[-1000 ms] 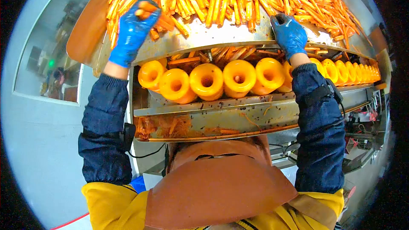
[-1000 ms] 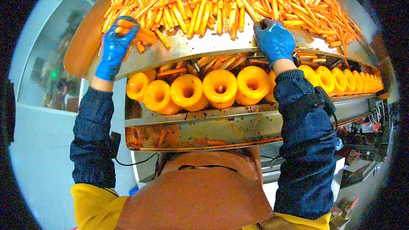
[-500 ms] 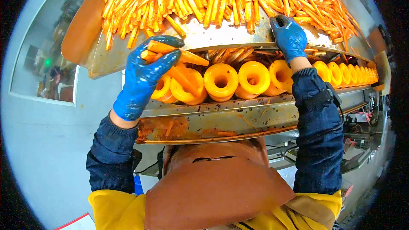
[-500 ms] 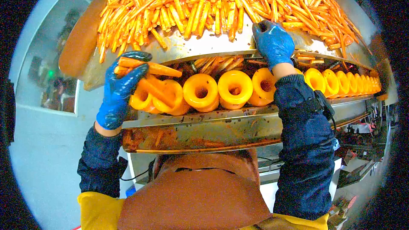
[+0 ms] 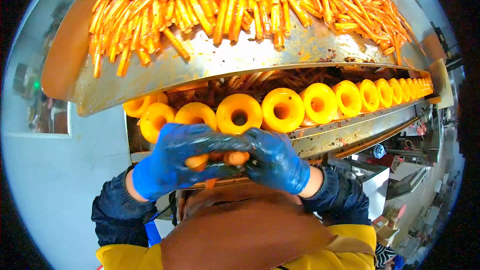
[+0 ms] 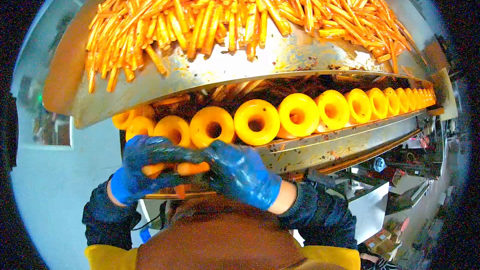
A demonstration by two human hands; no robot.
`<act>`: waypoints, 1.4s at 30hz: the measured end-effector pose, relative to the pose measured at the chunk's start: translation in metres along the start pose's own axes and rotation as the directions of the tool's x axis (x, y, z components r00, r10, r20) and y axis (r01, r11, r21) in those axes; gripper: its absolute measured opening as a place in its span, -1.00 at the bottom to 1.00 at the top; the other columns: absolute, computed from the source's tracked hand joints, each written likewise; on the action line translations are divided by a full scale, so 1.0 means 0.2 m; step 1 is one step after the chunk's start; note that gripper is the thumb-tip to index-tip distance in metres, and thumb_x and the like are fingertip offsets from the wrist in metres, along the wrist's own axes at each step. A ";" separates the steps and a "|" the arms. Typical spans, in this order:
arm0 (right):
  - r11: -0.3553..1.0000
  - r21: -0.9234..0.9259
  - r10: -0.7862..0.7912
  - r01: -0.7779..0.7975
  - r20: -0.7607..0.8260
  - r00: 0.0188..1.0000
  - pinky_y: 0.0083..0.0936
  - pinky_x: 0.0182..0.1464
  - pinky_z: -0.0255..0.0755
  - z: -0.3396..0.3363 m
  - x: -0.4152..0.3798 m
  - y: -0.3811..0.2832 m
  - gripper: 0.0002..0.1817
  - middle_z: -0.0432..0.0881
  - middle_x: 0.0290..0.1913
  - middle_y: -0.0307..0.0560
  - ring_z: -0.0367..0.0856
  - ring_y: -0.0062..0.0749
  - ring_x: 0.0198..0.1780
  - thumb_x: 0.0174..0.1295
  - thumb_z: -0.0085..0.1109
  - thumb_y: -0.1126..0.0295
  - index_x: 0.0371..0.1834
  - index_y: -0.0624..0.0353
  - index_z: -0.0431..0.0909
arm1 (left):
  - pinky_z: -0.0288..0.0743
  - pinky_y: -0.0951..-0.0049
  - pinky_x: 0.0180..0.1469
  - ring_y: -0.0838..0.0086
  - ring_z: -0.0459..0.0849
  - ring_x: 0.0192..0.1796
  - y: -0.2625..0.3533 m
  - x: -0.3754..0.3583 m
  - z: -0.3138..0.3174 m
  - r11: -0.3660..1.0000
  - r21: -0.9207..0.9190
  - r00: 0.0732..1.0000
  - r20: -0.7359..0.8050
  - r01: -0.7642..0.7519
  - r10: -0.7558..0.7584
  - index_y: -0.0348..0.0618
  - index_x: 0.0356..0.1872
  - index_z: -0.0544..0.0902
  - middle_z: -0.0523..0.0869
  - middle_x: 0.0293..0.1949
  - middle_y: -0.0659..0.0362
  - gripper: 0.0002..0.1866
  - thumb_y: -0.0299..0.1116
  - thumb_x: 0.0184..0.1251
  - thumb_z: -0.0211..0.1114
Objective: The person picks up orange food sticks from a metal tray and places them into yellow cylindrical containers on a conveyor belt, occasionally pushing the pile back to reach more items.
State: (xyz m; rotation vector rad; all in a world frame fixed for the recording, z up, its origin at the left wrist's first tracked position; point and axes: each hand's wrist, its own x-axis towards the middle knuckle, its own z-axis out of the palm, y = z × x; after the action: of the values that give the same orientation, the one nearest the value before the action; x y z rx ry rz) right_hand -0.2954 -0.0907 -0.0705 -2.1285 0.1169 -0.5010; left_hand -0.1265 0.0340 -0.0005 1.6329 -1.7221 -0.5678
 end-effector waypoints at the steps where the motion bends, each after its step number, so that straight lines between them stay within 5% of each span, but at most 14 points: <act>1: 1.000 -0.009 0.008 -0.008 -0.008 1.000 -0.28 -0.28 0.52 -0.02 -0.04 0.03 -0.61 0.62 -0.27 0.00 0.62 0.00 -0.27 -0.04 0.29 0.55 -0.07 0.05 0.58 | 0.49 0.46 -0.41 0.35 0.62 -0.51 -0.02 -0.03 -0.02 1.000 0.002 1.000 0.009 -0.008 0.008 -0.06 -0.15 0.71 0.67 -0.49 0.20 -0.64 -0.33 -0.05 0.50; 5: 0.991 -0.130 -0.005 -0.021 -0.196 0.981 -0.36 -0.16 0.53 -0.21 -0.14 0.11 -0.80 0.64 -0.18 -0.02 0.64 -0.14 -0.21 0.04 0.28 0.57 -0.23 0.20 0.60 | 0.45 0.40 -0.29 0.39 0.54 -0.38 -0.11 -0.20 -0.08 0.980 -0.146 0.858 -0.478 0.133 -0.187 -0.18 -0.29 0.64 0.60 -0.47 0.20 -0.66 -0.18 -0.01 0.46; 7: 0.875 0.285 0.478 -0.391 -0.381 0.791 -0.41 -0.14 0.52 -0.25 -0.11 0.11 -0.83 0.64 -0.19 -0.06 0.63 -0.23 -0.20 0.07 0.32 0.54 -0.26 0.21 0.61 | 0.51 0.40 -0.21 0.36 0.62 -0.27 -0.18 -0.22 -0.09 0.968 -0.249 0.725 -0.664 0.016 -0.182 -0.20 -0.25 0.61 0.66 -0.32 0.10 -0.71 -0.42 -0.04 0.43; 11: 0.884 0.139 0.467 -0.446 -0.298 0.832 -0.44 -0.09 0.50 -0.33 -0.01 0.14 -0.65 0.64 -0.15 -0.04 0.61 -0.25 -0.18 -0.01 0.42 0.48 -0.11 0.20 0.58 | 0.51 0.36 -0.13 0.37 0.61 -0.22 -0.21 -0.19 -0.06 0.973 -0.227 0.625 -0.754 0.038 -0.200 -0.22 -0.21 0.58 0.65 -0.27 0.09 -0.68 -0.38 -0.01 0.43; 13: 0.886 -0.377 0.054 -0.268 -0.492 0.869 -0.42 -0.05 0.50 -0.34 0.03 0.12 -0.54 0.63 -0.12 -0.02 0.60 -0.21 -0.13 -0.06 0.45 0.47 -0.02 0.20 0.55 | 0.47 0.38 -0.12 0.37 0.56 -0.21 -0.17 -0.15 -0.04 0.990 -0.116 0.669 -0.729 0.085 -0.143 -0.22 -0.18 0.57 0.58 -0.26 0.10 -0.72 -0.39 0.06 0.32; 19: 0.989 -0.056 0.137 -0.136 0.016 0.990 -0.32 -0.11 0.53 -0.06 0.06 -0.06 -0.56 0.62 -0.10 0.11 0.63 -0.04 -0.13 0.05 0.38 0.29 0.03 0.04 0.54 | 0.50 0.37 -0.11 0.36 0.64 -0.19 0.05 0.03 0.09 0.999 0.032 0.948 -0.318 0.008 0.003 -0.22 -0.22 0.64 0.68 -0.27 0.11 -0.78 -0.47 0.06 0.33; 21: 0.984 0.154 0.097 -0.093 -0.018 0.995 -0.34 -0.16 0.55 -0.04 0.05 0.01 -0.63 0.65 -0.15 0.04 0.67 -0.11 -0.21 0.06 0.36 0.36 -0.03 0.09 0.55 | 0.51 0.37 -0.08 0.34 0.67 -0.16 0.08 0.02 0.08 0.997 0.074 0.981 -0.191 0.003 0.011 -0.25 -0.21 0.66 0.71 -0.25 0.10 -0.77 -0.49 0.05 0.36; 23: 0.981 0.048 -0.153 0.189 -0.411 0.899 -0.38 -0.21 0.56 -0.07 0.03 0.12 -0.69 0.66 -0.19 -0.02 0.68 -0.18 -0.28 0.06 0.35 0.43 -0.09 0.16 0.57 | 0.53 0.39 -0.09 0.37 0.69 -0.16 0.03 0.01 0.06 0.934 -0.323 0.849 -0.442 0.150 -0.289 -0.25 -0.17 0.66 0.71 -0.23 0.10 -0.78 -0.44 0.14 0.33; 28: 0.900 0.082 0.433 -0.429 -0.291 0.853 -0.46 -0.14 0.53 -0.25 -0.05 0.19 -0.65 0.66 -0.19 -0.01 0.65 -0.26 -0.17 0.04 0.40 0.41 -0.09 0.23 0.57 | 0.52 0.46 -0.07 0.51 0.62 -0.15 -0.09 0.00 0.08 0.766 -0.579 0.850 -0.221 0.280 -0.478 -0.26 -0.14 0.63 0.69 -0.19 0.17 -0.81 -0.48 0.24 0.30; 31: 0.946 -0.079 0.261 -0.314 -0.388 0.884 -0.45 -0.13 0.52 -0.34 0.00 0.12 -0.62 0.66 -0.18 0.01 0.63 -0.29 -0.13 0.04 0.41 0.38 -0.07 0.22 0.56 | 0.52 0.46 -0.06 0.50 0.62 -0.13 -0.07 0.02 0.10 0.695 -0.672 0.852 -0.185 0.253 -0.490 -0.27 -0.15 0.64 0.69 -0.19 0.16 -0.81 -0.49 0.22 0.31; 35: 0.928 -0.257 0.174 -0.269 -0.339 0.925 -0.38 -0.12 0.51 -0.51 0.21 0.09 -0.77 0.67 -0.22 0.05 0.67 -0.20 -0.21 0.14 0.30 0.34 -0.18 0.21 0.63 | 0.53 0.45 -0.01 0.45 0.64 -0.08 -0.15 0.14 0.14 0.946 -0.320 0.963 -0.241 0.041 -0.124 -0.24 -0.06 0.62 0.68 -0.10 0.11 -0.72 -0.38 0.23 0.32; 39: 0.769 -0.585 0.082 -0.257 -0.309 0.947 -0.23 -0.14 0.52 -0.69 0.58 0.25 -0.59 0.67 -0.27 0.14 0.66 -0.01 -0.22 0.22 0.14 0.04 -0.26 0.22 0.65 | 0.50 0.41 0.02 0.40 0.64 -0.06 -0.18 0.25 0.06 0.998 0.026 0.992 -0.113 0.063 -0.060 -0.24 0.05 0.58 0.69 -0.10 0.07 -0.55 -0.31 0.14 0.42; 40: 0.687 -0.655 0.162 -0.314 -0.284 0.945 -0.23 -0.12 0.50 -0.71 0.68 0.30 -0.54 0.66 -0.26 0.18 0.65 0.03 -0.20 0.19 0.14 -0.01 -0.24 0.25 0.65 | 0.54 0.40 -0.06 0.38 0.67 -0.12 -0.21 0.30 0.02 0.957 -0.221 0.972 -0.098 0.189 -0.215 -0.23 0.08 0.56 0.70 -0.12 0.04 -0.50 -0.26 0.12 0.43; 42: 0.557 -0.728 0.356 -0.400 -0.226 0.907 -0.23 -0.09 0.50 -0.70 0.86 0.40 -0.48 0.65 -0.25 0.24 0.63 0.09 -0.18 0.12 0.17 -0.05 -0.26 0.28 0.65 | 0.55 0.37 -0.11 0.33 0.70 -0.16 -0.32 0.47 -0.09 0.956 0.276 0.939 -0.343 0.095 0.006 -0.25 0.05 0.57 0.69 -0.10 -0.03 -0.51 -0.19 0.16 0.39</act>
State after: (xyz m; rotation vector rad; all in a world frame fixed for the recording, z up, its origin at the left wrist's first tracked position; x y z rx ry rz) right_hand -0.1854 -0.2909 -0.0120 -2.7995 0.9673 -0.2499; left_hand -0.0670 -0.0627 -0.0167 1.8501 -1.5612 -0.0401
